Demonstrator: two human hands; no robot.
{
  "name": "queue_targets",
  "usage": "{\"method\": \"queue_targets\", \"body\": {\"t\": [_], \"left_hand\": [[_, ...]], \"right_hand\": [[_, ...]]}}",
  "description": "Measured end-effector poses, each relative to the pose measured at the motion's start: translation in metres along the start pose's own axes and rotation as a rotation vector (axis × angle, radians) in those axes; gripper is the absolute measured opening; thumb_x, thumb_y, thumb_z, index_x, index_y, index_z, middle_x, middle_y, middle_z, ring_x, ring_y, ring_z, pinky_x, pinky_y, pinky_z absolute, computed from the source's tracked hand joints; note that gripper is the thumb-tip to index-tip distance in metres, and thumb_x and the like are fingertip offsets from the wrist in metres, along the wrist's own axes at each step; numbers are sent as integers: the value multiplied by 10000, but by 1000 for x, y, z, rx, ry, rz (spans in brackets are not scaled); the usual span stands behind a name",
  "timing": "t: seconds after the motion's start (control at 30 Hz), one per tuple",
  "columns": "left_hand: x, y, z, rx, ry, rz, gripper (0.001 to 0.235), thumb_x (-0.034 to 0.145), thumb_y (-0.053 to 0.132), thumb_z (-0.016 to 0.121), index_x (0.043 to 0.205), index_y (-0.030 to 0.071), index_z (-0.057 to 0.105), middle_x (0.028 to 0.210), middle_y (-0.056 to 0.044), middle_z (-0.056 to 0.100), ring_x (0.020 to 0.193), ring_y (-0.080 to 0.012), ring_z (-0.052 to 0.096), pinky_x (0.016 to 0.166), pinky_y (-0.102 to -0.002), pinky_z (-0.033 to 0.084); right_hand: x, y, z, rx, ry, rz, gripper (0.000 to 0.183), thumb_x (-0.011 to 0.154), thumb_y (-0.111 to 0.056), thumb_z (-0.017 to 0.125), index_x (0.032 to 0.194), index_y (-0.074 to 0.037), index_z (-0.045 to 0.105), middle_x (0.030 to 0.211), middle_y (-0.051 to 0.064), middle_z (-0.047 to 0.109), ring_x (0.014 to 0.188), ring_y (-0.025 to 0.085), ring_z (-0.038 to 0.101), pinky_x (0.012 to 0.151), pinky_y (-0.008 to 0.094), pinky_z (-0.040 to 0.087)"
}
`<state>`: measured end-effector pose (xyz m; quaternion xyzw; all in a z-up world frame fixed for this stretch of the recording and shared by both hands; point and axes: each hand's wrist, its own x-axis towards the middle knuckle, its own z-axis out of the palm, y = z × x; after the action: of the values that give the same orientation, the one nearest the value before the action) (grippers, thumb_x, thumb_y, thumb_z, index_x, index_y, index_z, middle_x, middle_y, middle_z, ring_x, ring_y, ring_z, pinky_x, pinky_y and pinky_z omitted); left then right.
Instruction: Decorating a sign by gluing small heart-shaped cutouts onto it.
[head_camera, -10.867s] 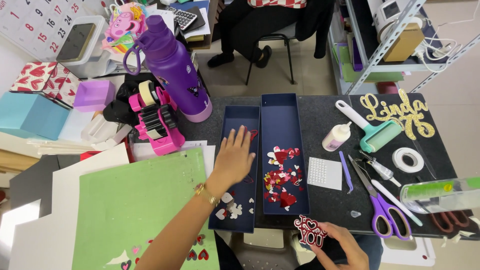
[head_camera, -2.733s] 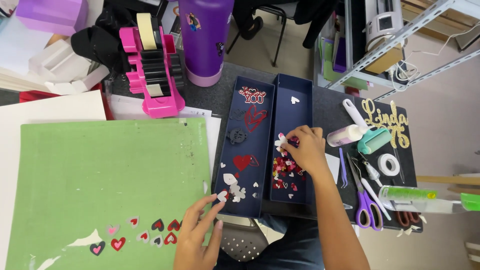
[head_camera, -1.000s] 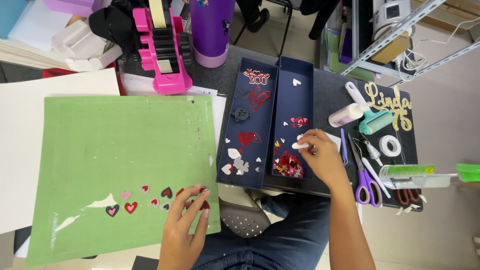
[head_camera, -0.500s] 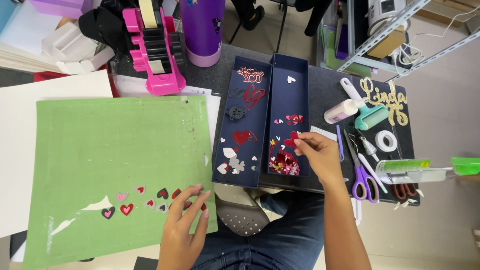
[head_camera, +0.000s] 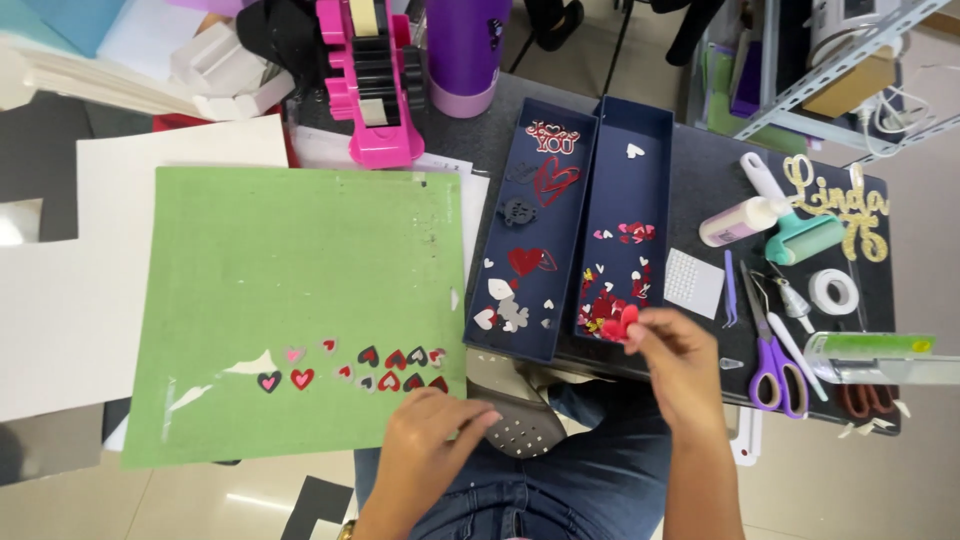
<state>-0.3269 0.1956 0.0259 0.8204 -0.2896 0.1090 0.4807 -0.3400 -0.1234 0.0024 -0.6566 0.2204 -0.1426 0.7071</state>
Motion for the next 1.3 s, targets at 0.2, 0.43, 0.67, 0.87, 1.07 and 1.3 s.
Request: {"method": "queue_targets", "body": {"t": [0.2, 0.43, 0.67, 0.87, 1.07, 1.3], "left_hand": [[6, 31, 25, -58, -156, -26, 499, 935, 228, 784, 1381, 94, 608, 1260, -102, 698, 1096, -268, 694, 875, -395, 561], [3, 52, 24, -30, -164, 131, 239, 1003, 218, 731, 1183, 63, 701, 1075, -84, 740, 916, -276, 713, 775, -407, 525], [-17, 53, 21, -18, -272, 55, 266, 1007, 240, 721, 1226, 103, 659, 1116, -75, 728, 958, -277, 707, 754, -402, 506], [-28, 11, -17, 91, -53, -121, 303, 970, 110, 684, 1272, 93, 663, 1204, -98, 735, 1065, -292, 689, 938, -439, 527], [-43, -60, -88, 427, 145, -360, 340, 979, -28, 510, 1290, 0, 644, 1277, -184, 664, 1188, -364, 612, 1000, -480, 519], [-35, -56, -82, 434, 64, -300, 247, 946, 59, 659, 1187, 39, 707, 1156, -123, 672, 1070, -319, 597, 944, -452, 497]], "right_hand": [[-74, 4, 29, -48, -339, 119, 82, 829, 6, 799, 855, -39, 736, 808, 81, 751, 750, 158, 688, 724, 297, 575], [-109, 29, 11, -96, -294, 222, 48, 831, 35, 786, 856, 12, 752, 802, 122, 746, 749, 194, 695, 705, 324, 553], [-124, 61, -3, -39, -219, 269, 111, 838, 88, 754, 931, 42, 717, 846, 165, 744, 727, 218, 676, 724, 325, 555], [-87, 26, -14, -445, 7, -20, 210, 985, -27, 744, 1194, -21, 732, 1062, 82, 728, 943, 108, 617, 936, 236, 493], [-22, 11, -21, -862, 97, -368, 201, 1148, -96, 767, 1347, -66, 778, 1102, 108, 716, 971, 208, 605, 947, 346, 493], [31, 24, -4, -1261, -78, -663, 159, 1050, -152, 663, 1133, -143, 799, 983, 68, 769, 891, 345, 645, 977, 419, 457]]}}
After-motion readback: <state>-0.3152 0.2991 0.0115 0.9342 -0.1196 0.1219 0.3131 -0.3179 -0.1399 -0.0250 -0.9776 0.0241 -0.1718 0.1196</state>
